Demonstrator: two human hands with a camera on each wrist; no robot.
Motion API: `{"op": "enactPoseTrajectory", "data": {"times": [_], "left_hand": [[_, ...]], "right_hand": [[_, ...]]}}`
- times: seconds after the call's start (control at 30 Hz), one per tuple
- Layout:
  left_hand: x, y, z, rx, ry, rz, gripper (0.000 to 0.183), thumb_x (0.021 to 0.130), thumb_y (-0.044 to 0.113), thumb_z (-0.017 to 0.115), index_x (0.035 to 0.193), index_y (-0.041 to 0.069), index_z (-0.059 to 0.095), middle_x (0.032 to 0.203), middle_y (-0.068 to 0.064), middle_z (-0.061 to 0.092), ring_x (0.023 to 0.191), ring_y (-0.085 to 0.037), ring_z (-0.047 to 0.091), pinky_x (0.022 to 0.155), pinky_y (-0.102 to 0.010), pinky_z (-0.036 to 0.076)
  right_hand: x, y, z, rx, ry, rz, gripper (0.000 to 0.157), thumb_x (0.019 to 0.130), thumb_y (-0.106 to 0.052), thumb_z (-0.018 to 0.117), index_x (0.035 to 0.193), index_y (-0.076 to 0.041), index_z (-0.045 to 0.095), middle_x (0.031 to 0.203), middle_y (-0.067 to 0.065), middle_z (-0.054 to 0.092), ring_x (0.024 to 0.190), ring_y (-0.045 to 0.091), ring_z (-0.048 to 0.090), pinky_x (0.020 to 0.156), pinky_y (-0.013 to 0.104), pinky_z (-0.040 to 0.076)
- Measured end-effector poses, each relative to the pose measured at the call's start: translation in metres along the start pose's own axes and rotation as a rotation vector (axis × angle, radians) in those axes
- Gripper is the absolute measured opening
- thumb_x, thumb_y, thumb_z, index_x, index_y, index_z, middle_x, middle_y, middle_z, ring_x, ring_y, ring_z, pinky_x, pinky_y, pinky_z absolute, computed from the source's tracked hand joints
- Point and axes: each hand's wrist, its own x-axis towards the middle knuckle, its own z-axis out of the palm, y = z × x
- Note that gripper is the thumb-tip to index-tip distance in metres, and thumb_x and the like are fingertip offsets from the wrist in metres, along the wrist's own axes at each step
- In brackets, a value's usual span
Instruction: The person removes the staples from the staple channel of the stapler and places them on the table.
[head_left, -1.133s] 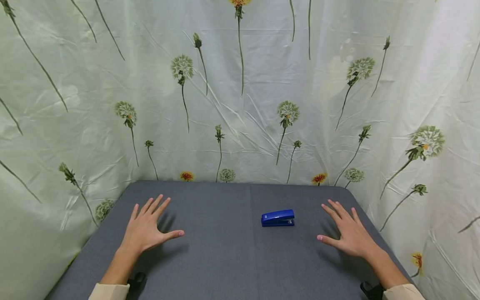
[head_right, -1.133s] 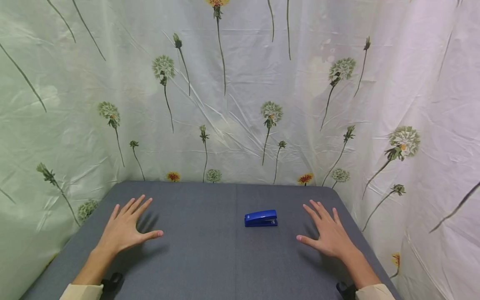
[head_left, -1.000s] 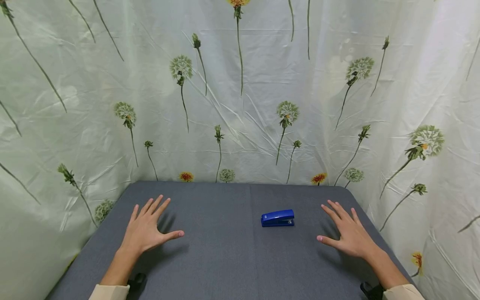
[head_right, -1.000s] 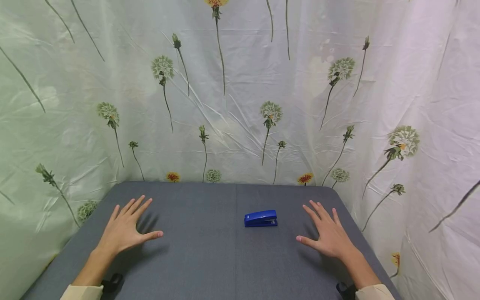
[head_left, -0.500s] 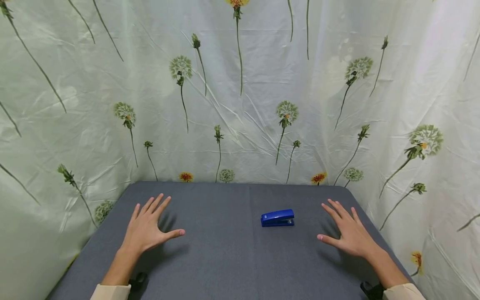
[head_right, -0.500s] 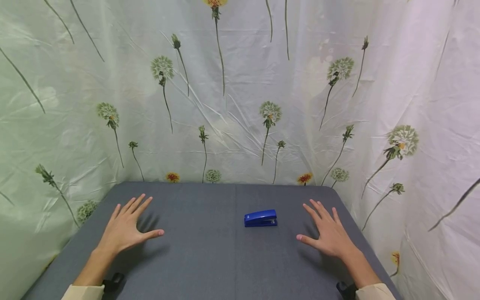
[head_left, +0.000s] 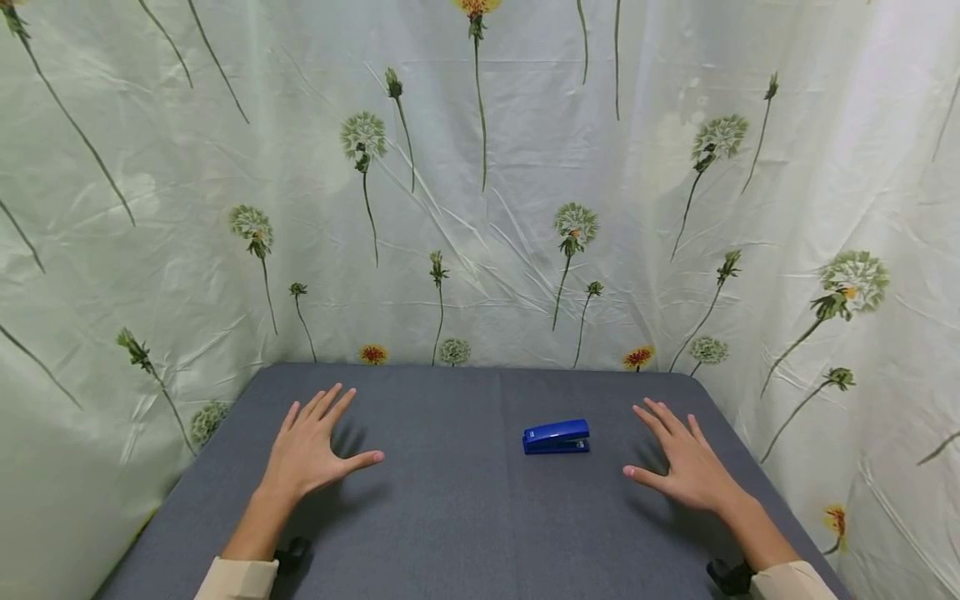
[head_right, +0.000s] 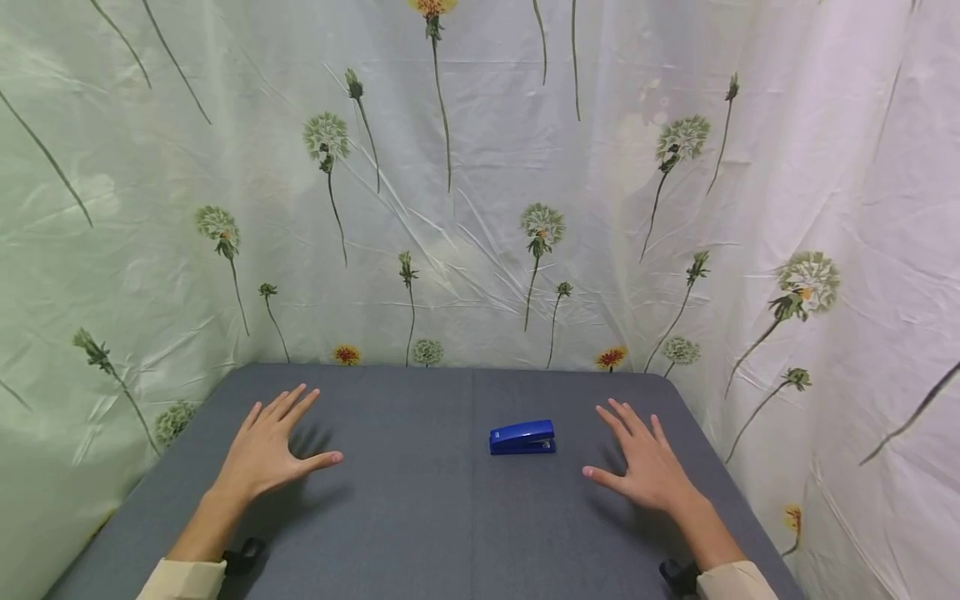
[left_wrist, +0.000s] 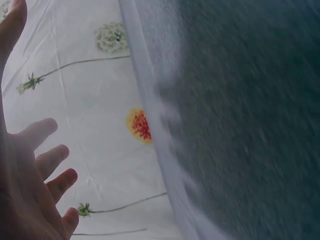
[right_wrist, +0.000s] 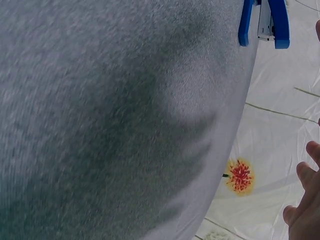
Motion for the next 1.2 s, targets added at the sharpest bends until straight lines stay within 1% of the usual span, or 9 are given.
{"op": "enactPoseTrajectory", "data": {"times": [0.3, 0.43, 0.67, 0.87, 1.03, 1.2], "left_hand": [[0.012, 0.018, 0.015, -0.028, 0.012, 0.034, 0.114, 0.061, 0.091, 0.056, 0.153, 0.027, 0.033, 0.157, -0.008, 0.034, 0.142, -0.037, 0.032, 0.116, -0.060, 0.014], [0.017, 0.029, 0.021, -0.052, 0.026, 0.050, 0.113, 0.062, 0.090, 0.057, 0.152, 0.026, 0.035, 0.156, -0.008, 0.036, 0.141, -0.036, 0.034, 0.117, -0.059, 0.015], [0.028, 0.050, 0.032, -0.083, 0.045, 0.073, 0.112, 0.061, 0.091, 0.056, 0.152, 0.027, 0.035, 0.155, -0.008, 0.038, 0.140, -0.035, 0.038, 0.117, -0.056, 0.018], [0.036, 0.068, 0.044, -0.121, 0.034, 0.079, 0.112, 0.061, 0.091, 0.056, 0.152, 0.028, 0.035, 0.155, -0.006, 0.038, 0.141, -0.034, 0.037, 0.118, -0.055, 0.019], [0.040, 0.083, 0.051, -0.157, 0.003, 0.067, 0.112, 0.061, 0.092, 0.055, 0.152, 0.029, 0.035, 0.156, -0.005, 0.037, 0.141, -0.033, 0.037, 0.119, -0.054, 0.019], [0.045, 0.096, 0.058, -0.176, 0.017, 0.087, 0.110, 0.061, 0.090, 0.058, 0.151, 0.030, 0.035, 0.154, -0.006, 0.039, 0.140, -0.033, 0.039, 0.118, -0.054, 0.023]], "right_hand": [[0.010, -0.006, 0.003, 0.029, -0.003, 0.006, 0.092, 0.080, -0.063, 0.067, 0.154, -0.025, 0.028, 0.159, 0.011, 0.027, 0.144, 0.040, 0.025, 0.112, 0.068, 0.013], [0.015, -0.009, 0.008, 0.054, 0.000, 0.004, 0.091, 0.081, -0.063, 0.067, 0.153, -0.023, 0.029, 0.159, 0.011, 0.027, 0.144, 0.039, 0.027, 0.112, 0.068, 0.014], [0.022, -0.013, 0.017, 0.107, 0.011, -0.005, 0.088, 0.081, -0.060, 0.068, 0.153, -0.026, 0.030, 0.158, 0.009, 0.029, 0.144, 0.036, 0.030, 0.113, 0.067, 0.015], [0.028, -0.017, 0.027, 0.143, 0.007, 0.005, 0.087, 0.082, -0.059, 0.068, 0.152, -0.021, 0.033, 0.158, 0.010, 0.029, 0.144, 0.037, 0.029, 0.113, 0.067, 0.015], [0.031, -0.024, 0.037, 0.168, 0.009, 0.012, 0.087, 0.082, -0.058, 0.068, 0.152, -0.021, 0.033, 0.157, 0.011, 0.031, 0.143, 0.037, 0.030, 0.112, 0.067, 0.015], [0.035, -0.029, 0.044, 0.206, 0.006, 0.015, 0.085, 0.083, -0.058, 0.068, 0.152, -0.021, 0.034, 0.157, 0.011, 0.032, 0.143, 0.037, 0.032, 0.112, 0.068, 0.016]]}}
